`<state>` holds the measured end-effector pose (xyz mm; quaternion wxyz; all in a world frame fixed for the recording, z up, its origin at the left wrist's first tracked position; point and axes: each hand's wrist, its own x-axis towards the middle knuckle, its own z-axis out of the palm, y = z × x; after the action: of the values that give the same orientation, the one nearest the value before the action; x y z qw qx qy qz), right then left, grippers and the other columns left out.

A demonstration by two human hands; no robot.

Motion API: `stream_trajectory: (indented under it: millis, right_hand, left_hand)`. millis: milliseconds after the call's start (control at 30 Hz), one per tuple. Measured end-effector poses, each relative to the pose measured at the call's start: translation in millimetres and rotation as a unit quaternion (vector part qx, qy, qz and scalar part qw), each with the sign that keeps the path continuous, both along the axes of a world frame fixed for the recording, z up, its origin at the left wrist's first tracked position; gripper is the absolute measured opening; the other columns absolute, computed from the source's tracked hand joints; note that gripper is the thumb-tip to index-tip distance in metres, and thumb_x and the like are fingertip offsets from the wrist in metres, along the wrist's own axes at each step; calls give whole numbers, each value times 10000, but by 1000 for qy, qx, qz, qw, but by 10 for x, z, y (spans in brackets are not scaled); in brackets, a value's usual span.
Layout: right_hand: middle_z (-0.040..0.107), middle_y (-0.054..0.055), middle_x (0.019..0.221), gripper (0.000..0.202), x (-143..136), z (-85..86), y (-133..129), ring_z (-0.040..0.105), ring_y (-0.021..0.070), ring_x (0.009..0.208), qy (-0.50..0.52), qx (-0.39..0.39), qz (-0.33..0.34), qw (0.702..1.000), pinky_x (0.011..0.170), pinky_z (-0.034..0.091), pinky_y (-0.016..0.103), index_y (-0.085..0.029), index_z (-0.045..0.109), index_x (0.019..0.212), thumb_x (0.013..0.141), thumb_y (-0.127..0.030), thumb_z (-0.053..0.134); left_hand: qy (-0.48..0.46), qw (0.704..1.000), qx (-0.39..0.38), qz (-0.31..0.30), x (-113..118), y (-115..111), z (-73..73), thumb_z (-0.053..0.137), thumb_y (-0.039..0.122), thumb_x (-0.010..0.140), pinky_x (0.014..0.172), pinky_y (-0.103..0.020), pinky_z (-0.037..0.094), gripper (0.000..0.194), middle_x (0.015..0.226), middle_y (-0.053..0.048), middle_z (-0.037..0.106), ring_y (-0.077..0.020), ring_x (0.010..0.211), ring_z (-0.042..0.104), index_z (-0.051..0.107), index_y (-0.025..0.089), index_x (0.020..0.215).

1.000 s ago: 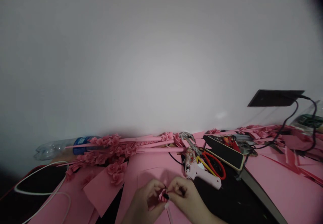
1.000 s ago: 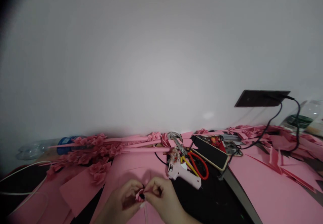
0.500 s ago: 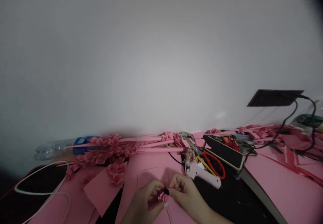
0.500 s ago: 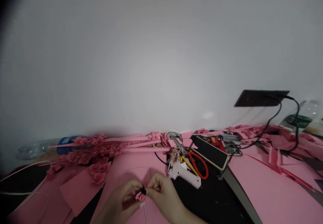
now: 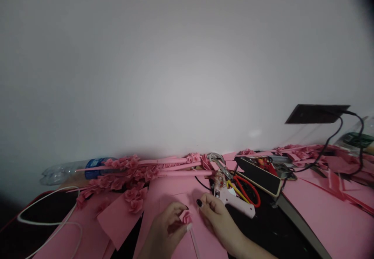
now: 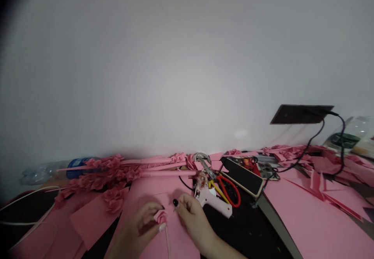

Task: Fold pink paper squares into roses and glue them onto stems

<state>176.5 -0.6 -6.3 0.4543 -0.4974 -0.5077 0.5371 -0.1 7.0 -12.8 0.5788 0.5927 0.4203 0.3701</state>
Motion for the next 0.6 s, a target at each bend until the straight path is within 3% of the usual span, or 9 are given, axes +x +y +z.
stream_trajectory:
  millis: [167, 400, 500, 600]
  right_hand:
    - [325, -74, 589, 375, -14, -7, -52, 280, 98, 544, -51, 68, 10, 996, 527, 236, 232, -182, 483, 707, 814, -519, 608]
    - [384, -35, 669, 364, 6, -54, -93, 348, 121, 621, -45, 95, -7, 994, 582, 306, 240, -179, 496, 749, 915, -502, 477]
    - [359, -43, 636, 370, 13, -77, -87, 332, 117, 582, -20, 77, -10, 997, 541, 300, 232, -190, 488, 757, 902, -530, 495]
    - [337, -52, 597, 406, 15, -89, -83, 315, 110, 539, -12, 59, -13, 998, 500, 281, 223, -191, 510, 771, 880, -582, 504]
  left_hand:
    - [-124, 983, -129, 51, 30, 16, -20, 807, 447, 606, 664, -260, 498, 376, 781, -11, 664, -182, 749, 638, 639, 194, 827]
    - [-215, 934, -275, 82, 81, -22, -5, 894, 417, 490, 636, -223, 480, 452, 826, -16, 678, -174, 786, 671, 663, 196, 810]
    - [-248, 924, -272, 101, 72, 7, -49, 899, 411, 500, 553, -175, 428, 495, 824, -15, 679, -109, 681, 630, 693, 206, 901]
    - [-259, 919, -270, 123, 60, 47, -100, 906, 409, 492, 579, -191, 446, 521, 818, -29, 694, -110, 672, 634, 702, 196, 921]
